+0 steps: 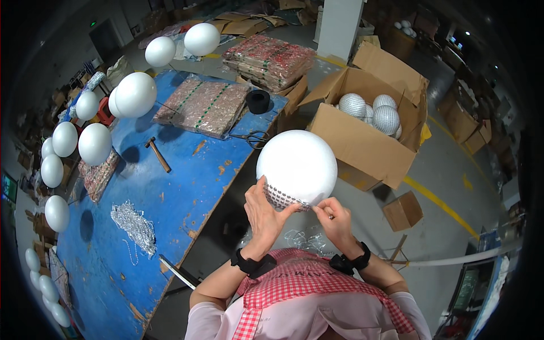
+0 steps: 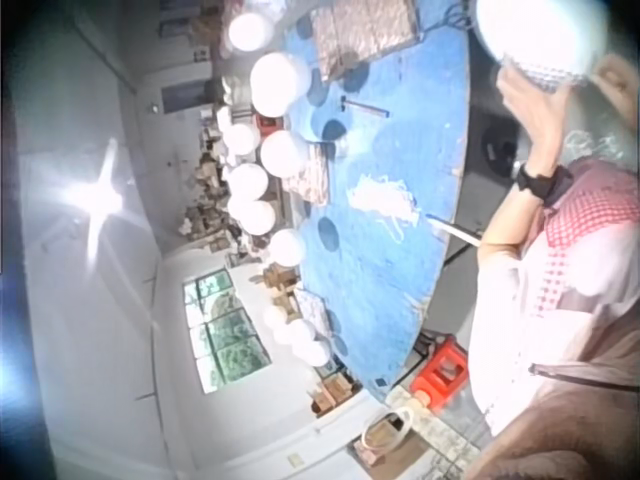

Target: The person presses strips of beads onto a foam ball, inserts a metal rod, and carries it through a warehouse. They walk past other workers and materials before lifting a white cover to dip the ball into a container.

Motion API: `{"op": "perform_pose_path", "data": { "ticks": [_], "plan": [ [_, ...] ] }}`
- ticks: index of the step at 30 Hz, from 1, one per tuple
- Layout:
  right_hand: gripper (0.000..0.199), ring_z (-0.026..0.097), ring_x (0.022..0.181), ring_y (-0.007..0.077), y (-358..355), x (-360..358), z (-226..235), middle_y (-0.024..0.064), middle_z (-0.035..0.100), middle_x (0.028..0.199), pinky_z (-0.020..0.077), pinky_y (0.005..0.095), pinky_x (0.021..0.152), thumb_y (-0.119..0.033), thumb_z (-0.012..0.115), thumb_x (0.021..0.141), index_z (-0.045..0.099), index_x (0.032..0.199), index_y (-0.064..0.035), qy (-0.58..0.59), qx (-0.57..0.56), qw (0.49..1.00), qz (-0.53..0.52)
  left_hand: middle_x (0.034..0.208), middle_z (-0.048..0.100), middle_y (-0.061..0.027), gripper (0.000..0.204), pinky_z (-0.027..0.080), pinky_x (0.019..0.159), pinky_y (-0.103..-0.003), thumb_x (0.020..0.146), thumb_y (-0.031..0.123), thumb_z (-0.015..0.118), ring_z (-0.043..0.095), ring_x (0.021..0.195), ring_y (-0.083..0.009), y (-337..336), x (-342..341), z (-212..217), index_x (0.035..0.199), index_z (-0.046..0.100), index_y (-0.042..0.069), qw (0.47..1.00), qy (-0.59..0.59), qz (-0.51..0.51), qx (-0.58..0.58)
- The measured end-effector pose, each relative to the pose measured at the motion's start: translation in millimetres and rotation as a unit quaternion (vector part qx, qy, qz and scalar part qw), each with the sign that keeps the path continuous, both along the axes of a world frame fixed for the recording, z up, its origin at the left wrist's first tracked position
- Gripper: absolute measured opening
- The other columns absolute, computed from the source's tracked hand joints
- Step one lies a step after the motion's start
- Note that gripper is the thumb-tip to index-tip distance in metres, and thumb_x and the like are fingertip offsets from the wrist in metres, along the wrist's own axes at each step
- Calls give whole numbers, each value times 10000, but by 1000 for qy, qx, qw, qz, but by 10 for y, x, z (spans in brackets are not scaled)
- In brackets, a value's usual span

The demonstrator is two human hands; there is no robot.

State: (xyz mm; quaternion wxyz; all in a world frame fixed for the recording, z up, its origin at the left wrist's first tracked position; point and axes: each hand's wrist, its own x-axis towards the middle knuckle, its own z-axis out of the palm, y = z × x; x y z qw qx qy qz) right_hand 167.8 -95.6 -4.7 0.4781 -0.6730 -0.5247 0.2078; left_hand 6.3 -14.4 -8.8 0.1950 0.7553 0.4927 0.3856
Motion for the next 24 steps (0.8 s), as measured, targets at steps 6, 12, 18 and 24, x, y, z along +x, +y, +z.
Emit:
{"op": "perform_pose_path", "data": {
  "ticks": [6, 12, 18, 24],
  "plan": [
    [125, 434, 429, 79, -19, -26, 86, 35, 478, 499, 341, 244, 431, -63, 664, 806, 543, 799, -31, -150, 103, 983, 9, 1182, 408, -194, 1033, 362, 892, -430, 572, 425, 830, 402, 1102, -338, 18, -15, -42, 1349, 283, 18, 1000, -11, 3, -15],
    [124, 440, 440, 73, 16, -11, 19, 39, 481, 505, 349, 246, 434, -60, 662, 808, 543, 808, -25, -86, 31, 996, -2, 1186, 410, -194, 1030, 359, 898, -430, 581, 432, 824, 399, 1106, -338, 25, -9, -32, 1350, 278, 16, 999, -19, -1, -30],
    [112, 441, 435, 82, 3, -27, 42, 44, 484, 508, 345, 251, 426, -48, 655, 812, 547, 805, -20, -97, 67, 993, -1, 1197, 408, -193, 1029, 356, 912, -436, 585, 423, 824, 395, 1114, -341, 24, -18, -31, 1352, 274, 13, 999, -32, -5, -34],
    [116, 585, 497, 229, -1, -30, 20, 62, 573, 569, 428, 333, 455, -122, 666, 800, 564, 825, -72, -215, 113, 970, -8, 1207, 404, -197, 1051, 357, 921, -438, 582, 427, 824, 393, 1114, -345, 38, -35, -46, 1362, 261, 6, 999, -30, -18, -31]
  ]
}}
